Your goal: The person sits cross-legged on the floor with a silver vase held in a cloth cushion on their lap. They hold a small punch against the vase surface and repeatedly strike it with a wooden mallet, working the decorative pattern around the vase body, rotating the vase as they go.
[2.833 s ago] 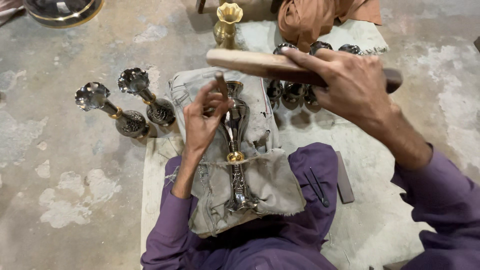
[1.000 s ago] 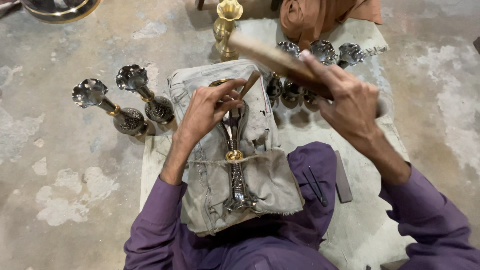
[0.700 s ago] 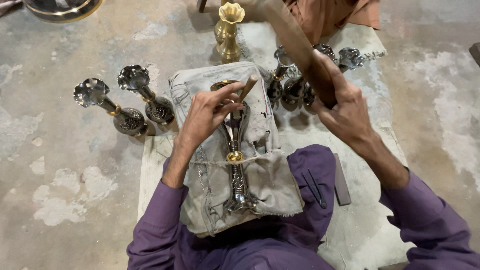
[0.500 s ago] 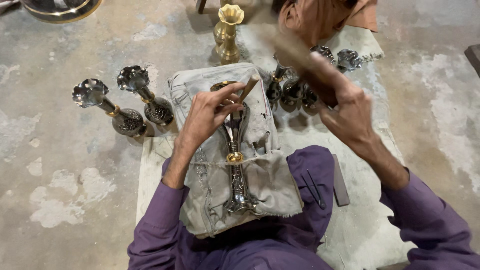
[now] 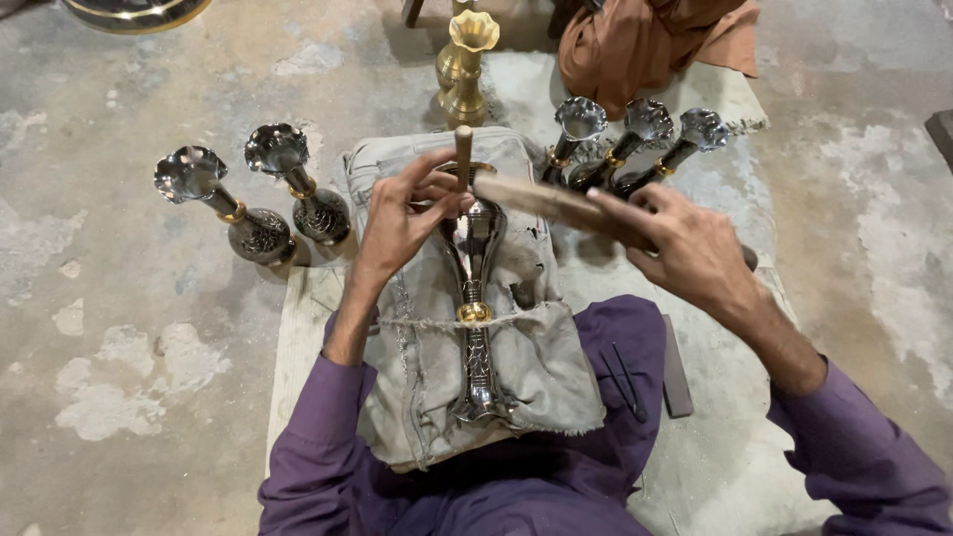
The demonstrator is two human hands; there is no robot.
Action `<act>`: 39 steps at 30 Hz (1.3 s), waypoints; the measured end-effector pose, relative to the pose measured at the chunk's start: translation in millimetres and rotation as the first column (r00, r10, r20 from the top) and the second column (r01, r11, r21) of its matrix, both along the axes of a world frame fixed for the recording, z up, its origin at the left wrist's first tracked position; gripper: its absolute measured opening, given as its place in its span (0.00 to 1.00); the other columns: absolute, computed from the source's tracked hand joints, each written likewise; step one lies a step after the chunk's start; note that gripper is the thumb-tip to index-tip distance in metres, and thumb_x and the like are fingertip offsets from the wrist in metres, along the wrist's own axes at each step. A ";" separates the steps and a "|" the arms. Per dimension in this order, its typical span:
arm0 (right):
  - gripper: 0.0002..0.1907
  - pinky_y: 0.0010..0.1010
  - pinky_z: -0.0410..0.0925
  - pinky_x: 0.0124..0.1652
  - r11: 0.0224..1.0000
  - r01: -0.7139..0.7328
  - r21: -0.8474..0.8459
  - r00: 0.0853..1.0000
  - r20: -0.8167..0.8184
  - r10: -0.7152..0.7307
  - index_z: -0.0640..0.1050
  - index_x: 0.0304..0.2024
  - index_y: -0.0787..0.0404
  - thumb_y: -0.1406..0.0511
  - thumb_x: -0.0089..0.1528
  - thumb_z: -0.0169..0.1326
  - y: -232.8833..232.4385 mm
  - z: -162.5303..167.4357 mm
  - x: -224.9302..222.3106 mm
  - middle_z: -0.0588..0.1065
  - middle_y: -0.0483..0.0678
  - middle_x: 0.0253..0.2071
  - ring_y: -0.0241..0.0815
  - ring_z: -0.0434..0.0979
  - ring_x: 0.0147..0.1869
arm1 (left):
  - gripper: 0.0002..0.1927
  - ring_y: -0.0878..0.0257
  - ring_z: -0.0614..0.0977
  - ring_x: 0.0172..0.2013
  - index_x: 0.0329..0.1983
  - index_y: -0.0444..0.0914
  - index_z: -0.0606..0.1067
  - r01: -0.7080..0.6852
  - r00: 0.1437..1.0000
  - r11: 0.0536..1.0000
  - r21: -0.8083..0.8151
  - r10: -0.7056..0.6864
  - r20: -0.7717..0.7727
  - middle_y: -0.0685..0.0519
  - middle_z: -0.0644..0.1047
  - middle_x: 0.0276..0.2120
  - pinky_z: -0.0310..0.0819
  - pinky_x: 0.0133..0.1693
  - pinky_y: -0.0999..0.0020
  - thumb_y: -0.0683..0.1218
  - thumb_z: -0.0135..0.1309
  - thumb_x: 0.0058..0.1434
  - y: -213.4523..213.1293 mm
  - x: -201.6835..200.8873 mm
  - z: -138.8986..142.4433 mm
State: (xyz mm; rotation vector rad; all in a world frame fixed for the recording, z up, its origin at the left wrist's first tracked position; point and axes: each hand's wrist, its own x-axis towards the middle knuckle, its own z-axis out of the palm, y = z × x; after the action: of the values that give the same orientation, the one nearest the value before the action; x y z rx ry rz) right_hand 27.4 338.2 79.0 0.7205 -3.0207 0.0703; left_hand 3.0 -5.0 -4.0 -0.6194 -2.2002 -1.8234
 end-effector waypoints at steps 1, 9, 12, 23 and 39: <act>0.42 0.40 0.78 0.35 0.999 0.012 0.053 1.000 0.016 -0.013 0.65 0.72 0.37 0.63 0.57 0.64 0.6 -2.2 -1.1 0.75 0.51 0.47 0.47 0.81 0.37 | 0.26 0.62 0.89 0.41 0.66 0.44 0.71 0.010 1.000 1.000 -0.013 -0.010 0.002 0.47 0.86 0.43 0.87 0.42 0.68 0.40 0.62 0.66 -0.8 -0.4 0.0; 0.42 0.35 0.78 0.38 0.978 -0.110 -0.175 0.957 -0.285 0.056 0.65 0.76 0.45 0.66 0.61 0.64 10.9 15.7 -20.1 0.75 0.52 0.51 0.46 0.80 0.40 | 0.27 0.61 0.89 0.44 0.68 0.45 0.70 0.063 0.991 0.989 -0.136 -0.078 -0.107 0.49 0.85 0.46 0.90 0.44 0.65 0.40 0.59 0.66 -3.1 -1.7 0.2; 0.41 0.35 0.77 0.40 0.976 -0.203 -0.083 0.907 -0.392 0.156 0.64 0.77 0.44 0.64 0.63 0.64 8.7 33.5 -24.6 0.77 0.48 0.50 0.43 0.79 0.41 | 0.26 0.60 0.89 0.45 0.68 0.45 0.70 0.085 0.992 0.993 -0.081 -0.093 -0.091 0.49 0.85 0.47 0.90 0.45 0.65 0.39 0.58 0.67 -3.8 1.0 -1.6; 0.31 0.32 0.68 0.29 0.977 -0.162 0.140 0.892 -0.403 0.205 0.69 0.74 0.49 0.64 0.68 0.59 -42.7 77.4 -39.3 0.77 0.42 0.37 0.36 0.74 0.31 | 0.24 0.60 0.89 0.41 0.65 0.41 0.71 -0.196 0.979 0.980 -0.021 0.194 -0.065 0.48 0.86 0.41 0.89 0.41 0.64 0.39 0.61 0.66 10.6 10.1 -9.7; 0.33 0.34 0.74 0.31 0.944 -0.284 0.169 0.863 -0.384 0.328 0.68 0.75 0.47 0.64 0.67 0.57 -84.3 97.8 -50.6 0.80 0.46 0.48 0.39 0.79 0.33 | 0.25 0.57 0.89 0.43 0.65 0.35 0.67 -0.272 0.962 0.939 0.209 0.267 0.051 0.45 0.84 0.42 0.92 0.42 0.64 0.43 0.61 0.68 20.1 24.6 -18.4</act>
State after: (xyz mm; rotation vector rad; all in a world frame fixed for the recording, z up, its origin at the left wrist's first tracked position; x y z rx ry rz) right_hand -23.2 253.9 176.8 1.0704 -2.5050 -0.2101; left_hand 27.6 15.1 -22.5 -0.2407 -1.9497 -1.8899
